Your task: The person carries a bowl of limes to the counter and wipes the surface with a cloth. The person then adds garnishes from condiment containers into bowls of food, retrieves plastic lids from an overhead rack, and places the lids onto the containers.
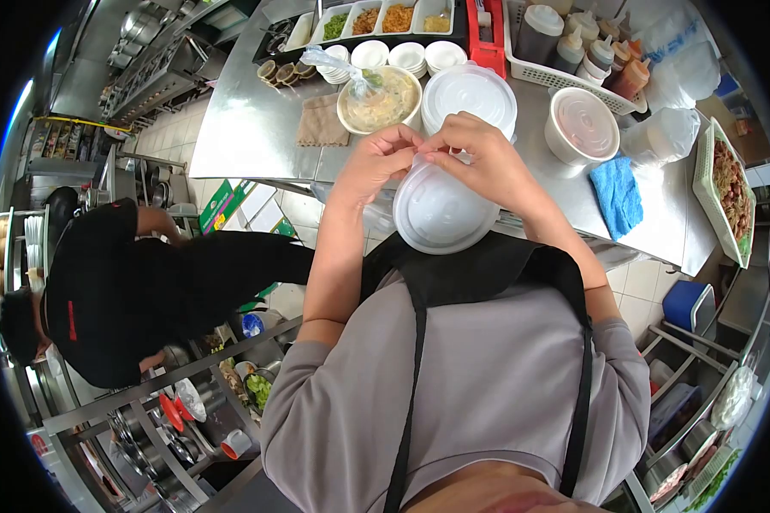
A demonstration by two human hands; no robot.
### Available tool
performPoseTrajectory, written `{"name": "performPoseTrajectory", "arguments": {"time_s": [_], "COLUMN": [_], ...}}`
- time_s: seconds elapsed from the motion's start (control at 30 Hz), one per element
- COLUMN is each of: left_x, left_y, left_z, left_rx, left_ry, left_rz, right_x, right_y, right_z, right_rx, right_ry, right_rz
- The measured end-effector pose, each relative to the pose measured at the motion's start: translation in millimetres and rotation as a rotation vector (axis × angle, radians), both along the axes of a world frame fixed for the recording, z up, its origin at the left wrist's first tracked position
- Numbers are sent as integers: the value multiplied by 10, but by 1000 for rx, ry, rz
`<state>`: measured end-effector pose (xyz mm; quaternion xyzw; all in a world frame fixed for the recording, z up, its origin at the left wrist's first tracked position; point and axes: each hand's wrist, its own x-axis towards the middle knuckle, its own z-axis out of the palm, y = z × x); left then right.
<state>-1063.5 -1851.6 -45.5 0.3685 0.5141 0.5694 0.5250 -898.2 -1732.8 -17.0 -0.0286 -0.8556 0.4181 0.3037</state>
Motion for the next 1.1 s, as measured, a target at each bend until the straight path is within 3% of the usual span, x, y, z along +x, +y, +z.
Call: {"name": "performPoseTrajectory", "arguments": {"time_s": [0.33,1.1], "left_x": [-139,-186], "left_y": [-38,-21], "left_z": [-86,-192], "left_rx": [-89,-78], "left_ry": [-220,-393], "left_rz": [1,-57], "right_x": [-18,-11], "right_y": [-21,-40], "right_z": [0,28], "right_rx": [183,140], "right_ry": [46,62], "right_rz": [-39,20]}}
